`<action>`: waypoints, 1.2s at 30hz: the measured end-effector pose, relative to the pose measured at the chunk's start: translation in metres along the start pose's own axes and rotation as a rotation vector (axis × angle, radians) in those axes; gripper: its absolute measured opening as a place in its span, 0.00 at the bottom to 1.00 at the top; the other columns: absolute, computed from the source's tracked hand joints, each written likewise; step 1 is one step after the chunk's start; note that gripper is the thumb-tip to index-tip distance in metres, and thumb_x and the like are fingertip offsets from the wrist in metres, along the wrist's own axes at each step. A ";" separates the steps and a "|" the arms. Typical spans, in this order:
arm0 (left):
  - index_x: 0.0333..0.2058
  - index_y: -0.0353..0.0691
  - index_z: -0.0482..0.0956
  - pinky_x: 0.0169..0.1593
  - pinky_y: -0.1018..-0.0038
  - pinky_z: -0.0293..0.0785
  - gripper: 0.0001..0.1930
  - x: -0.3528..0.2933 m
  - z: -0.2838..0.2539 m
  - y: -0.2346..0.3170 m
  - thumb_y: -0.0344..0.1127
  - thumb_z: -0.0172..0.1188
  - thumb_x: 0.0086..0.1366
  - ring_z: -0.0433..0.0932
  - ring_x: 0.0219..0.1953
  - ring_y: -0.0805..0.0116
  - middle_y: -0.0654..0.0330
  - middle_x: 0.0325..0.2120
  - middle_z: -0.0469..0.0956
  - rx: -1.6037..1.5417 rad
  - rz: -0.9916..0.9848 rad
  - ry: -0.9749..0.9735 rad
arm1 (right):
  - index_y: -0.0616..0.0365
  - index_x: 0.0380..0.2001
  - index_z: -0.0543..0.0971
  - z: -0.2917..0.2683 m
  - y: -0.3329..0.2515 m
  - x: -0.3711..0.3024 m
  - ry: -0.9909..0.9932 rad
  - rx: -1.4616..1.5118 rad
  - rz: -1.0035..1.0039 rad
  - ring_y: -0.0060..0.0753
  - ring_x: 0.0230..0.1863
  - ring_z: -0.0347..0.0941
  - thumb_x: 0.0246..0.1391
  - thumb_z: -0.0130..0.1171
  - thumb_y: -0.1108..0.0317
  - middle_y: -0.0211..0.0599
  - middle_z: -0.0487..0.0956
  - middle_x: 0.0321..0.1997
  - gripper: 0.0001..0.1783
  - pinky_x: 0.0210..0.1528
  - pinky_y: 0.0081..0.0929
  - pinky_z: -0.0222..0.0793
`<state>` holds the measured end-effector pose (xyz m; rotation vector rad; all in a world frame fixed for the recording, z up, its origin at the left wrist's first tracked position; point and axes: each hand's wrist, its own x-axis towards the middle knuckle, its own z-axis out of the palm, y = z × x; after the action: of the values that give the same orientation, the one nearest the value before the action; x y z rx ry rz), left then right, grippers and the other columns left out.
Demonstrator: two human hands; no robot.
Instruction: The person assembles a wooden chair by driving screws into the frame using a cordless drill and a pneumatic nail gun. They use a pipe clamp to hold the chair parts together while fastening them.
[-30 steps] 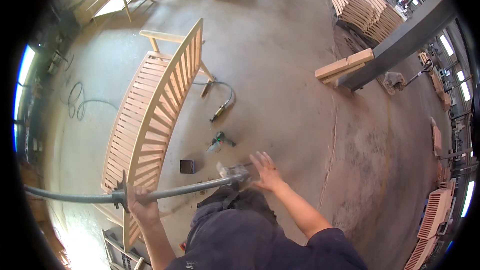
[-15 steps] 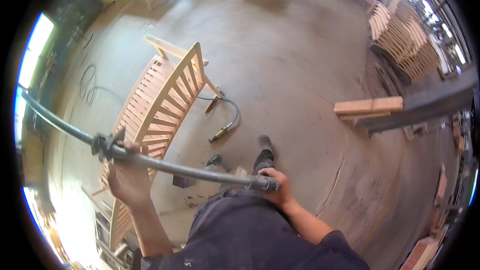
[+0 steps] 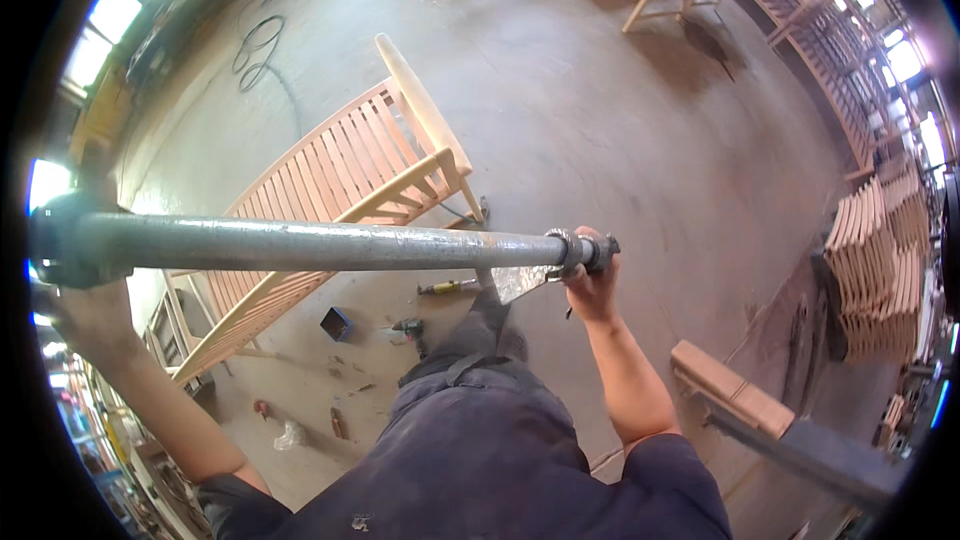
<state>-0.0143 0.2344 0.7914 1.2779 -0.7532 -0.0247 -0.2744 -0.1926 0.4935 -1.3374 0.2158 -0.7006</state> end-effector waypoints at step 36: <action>0.67 0.30 0.36 0.28 0.67 0.80 0.51 -0.034 0.008 -0.574 0.22 0.68 0.56 0.79 0.31 0.65 0.50 0.37 0.76 0.460 -1.291 1.468 | 0.55 0.24 0.80 -0.016 0.363 0.387 -0.988 -1.175 0.466 0.49 0.25 0.78 0.39 0.67 0.24 0.39 0.79 0.19 0.39 0.28 0.41 0.72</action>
<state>0.1754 0.0564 0.2780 1.5740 1.4194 0.0471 0.1427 -0.4060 0.2428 -2.4552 0.1102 0.6666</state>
